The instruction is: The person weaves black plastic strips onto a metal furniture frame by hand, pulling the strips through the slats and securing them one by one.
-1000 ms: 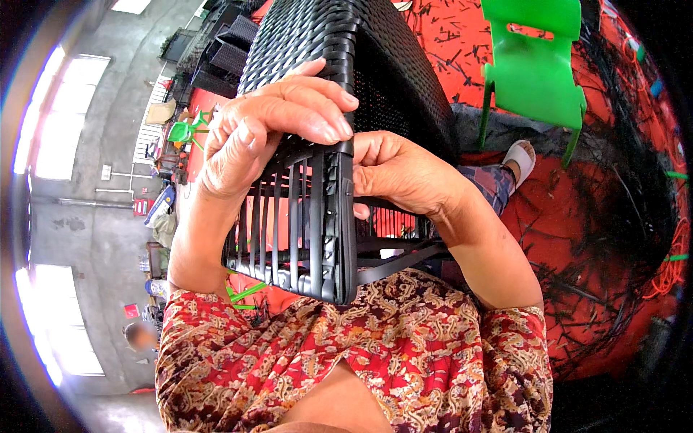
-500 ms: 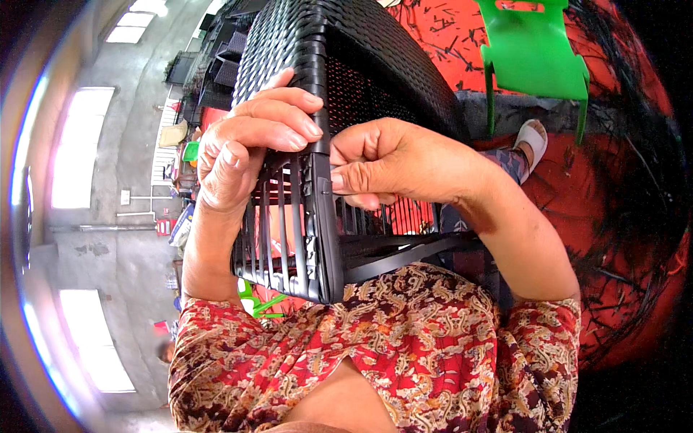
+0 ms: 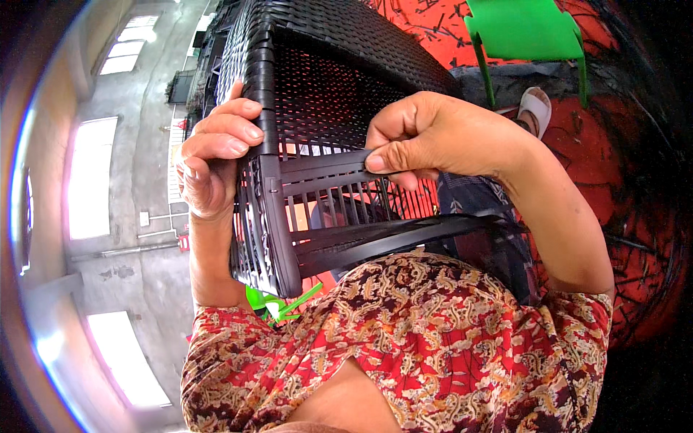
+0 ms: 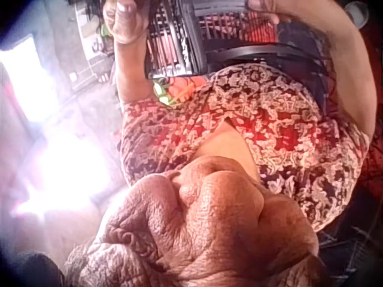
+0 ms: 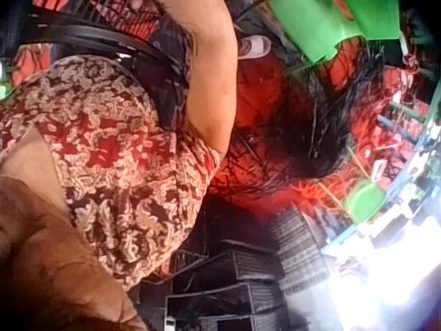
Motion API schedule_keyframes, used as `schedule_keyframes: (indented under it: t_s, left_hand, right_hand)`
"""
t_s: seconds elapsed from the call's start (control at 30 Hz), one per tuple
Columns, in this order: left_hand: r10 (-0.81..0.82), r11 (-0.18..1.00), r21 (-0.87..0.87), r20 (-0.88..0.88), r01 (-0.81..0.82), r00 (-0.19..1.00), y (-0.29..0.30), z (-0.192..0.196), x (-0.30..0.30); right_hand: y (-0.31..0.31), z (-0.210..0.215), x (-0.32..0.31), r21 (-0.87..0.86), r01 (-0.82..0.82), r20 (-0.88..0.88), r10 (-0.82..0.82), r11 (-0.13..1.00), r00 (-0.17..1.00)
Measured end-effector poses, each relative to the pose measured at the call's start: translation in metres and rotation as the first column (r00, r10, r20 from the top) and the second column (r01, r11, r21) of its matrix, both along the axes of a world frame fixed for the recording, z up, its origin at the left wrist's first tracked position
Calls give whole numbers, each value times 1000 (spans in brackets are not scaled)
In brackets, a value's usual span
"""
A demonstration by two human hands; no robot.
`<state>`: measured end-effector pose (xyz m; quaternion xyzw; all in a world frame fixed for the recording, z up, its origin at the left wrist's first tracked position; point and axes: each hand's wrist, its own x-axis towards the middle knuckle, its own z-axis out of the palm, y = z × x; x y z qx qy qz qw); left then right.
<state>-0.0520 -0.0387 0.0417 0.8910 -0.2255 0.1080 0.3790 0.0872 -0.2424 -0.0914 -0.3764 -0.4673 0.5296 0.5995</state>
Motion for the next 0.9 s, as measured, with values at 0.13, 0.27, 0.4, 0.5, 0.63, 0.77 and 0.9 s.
schedule_keyframes:
  t_s: [0.13, 0.27, 0.4, 0.5, 0.63, 0.77, 0.9]
  left_hand:
    - [-9, 1000, 15, 0, 9, 1000, 4, -4, 5]
    - [-23, 1000, 13, -7, 23, 1000, 3, -4, 6]
    - [-31, 998, 45, -30, 32, 999, -3, 0, 4]
    - [-45, 996, 80, -24, 47, 999, -5, 0, 6]
    - [-42, 994, 105, -7, 43, 999, -5, -7, 18]
    - [-44, 990, 133, 15, 42, 999, 2, -16, 28]
    - [-50, 994, 95, -3, 50, 999, 5, -26, 39]
  right_hand:
    - [-12, -10, 10, -69, 61, 38, -59, 996, 998]
    - [-33, -14, 19, -108, 169, 87, -160, 980, 983]
    - [-62, -7, 15, -162, 406, 324, -341, 899, 883]
    - [-72, -2, 5, 6, 542, 342, -511, 841, 789]
    - [-69, 3, 5, 197, 544, 455, -567, 816, 686]
    - [-76, 10, 4, 16, 667, 545, -565, 745, 619]
    - [-69, 23, 3, 438, 580, 724, -652, 686, 225]
